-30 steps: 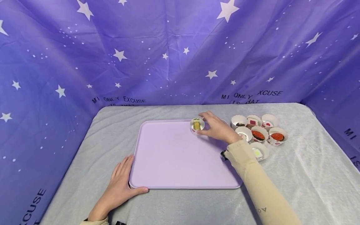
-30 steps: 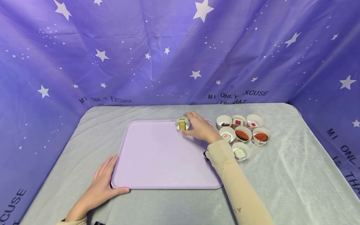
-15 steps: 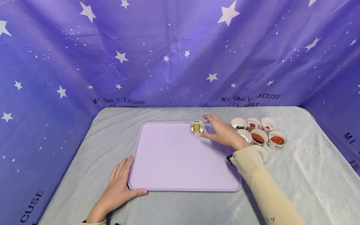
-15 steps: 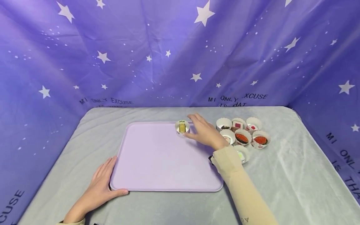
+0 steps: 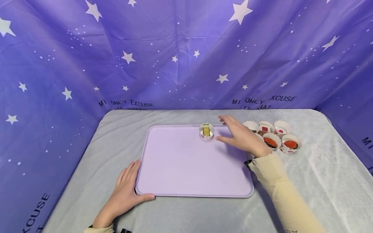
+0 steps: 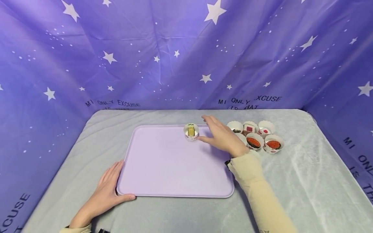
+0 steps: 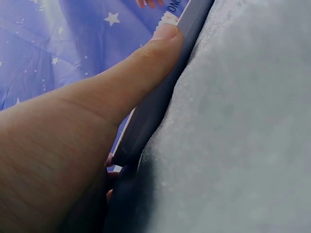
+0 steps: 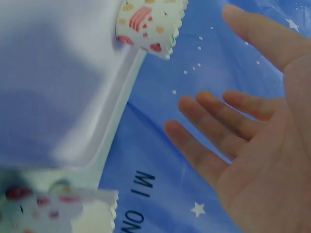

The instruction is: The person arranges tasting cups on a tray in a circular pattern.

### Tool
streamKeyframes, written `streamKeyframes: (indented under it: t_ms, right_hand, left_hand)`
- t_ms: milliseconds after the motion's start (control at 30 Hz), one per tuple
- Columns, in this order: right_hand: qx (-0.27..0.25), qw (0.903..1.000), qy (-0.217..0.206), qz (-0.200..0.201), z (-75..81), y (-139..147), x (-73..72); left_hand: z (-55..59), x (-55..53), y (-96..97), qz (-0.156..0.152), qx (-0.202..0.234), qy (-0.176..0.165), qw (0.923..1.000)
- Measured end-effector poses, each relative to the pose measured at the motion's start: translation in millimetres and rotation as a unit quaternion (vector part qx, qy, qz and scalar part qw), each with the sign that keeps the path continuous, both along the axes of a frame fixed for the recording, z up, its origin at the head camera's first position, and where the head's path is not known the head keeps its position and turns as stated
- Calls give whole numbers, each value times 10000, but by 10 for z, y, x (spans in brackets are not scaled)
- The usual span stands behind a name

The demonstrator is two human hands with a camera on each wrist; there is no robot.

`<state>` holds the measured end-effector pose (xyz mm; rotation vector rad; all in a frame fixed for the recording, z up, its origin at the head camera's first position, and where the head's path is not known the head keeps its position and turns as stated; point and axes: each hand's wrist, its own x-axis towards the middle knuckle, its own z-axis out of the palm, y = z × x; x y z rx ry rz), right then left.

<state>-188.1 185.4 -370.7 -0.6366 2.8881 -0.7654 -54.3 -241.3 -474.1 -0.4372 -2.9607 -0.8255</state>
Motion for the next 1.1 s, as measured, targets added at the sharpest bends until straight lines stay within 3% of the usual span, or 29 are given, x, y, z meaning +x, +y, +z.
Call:
streamKeyframes:
  t_ms: [567,1100]
  right_hand:
    - [-121,9997,181,-125,178,399,173]
    - [-195,9996,181,-86,229,634,314]
  left_hand:
    - [1,-4,-2,39,29,-203,9998]
    - [0,-7,-9,26,-16,-134,9999]
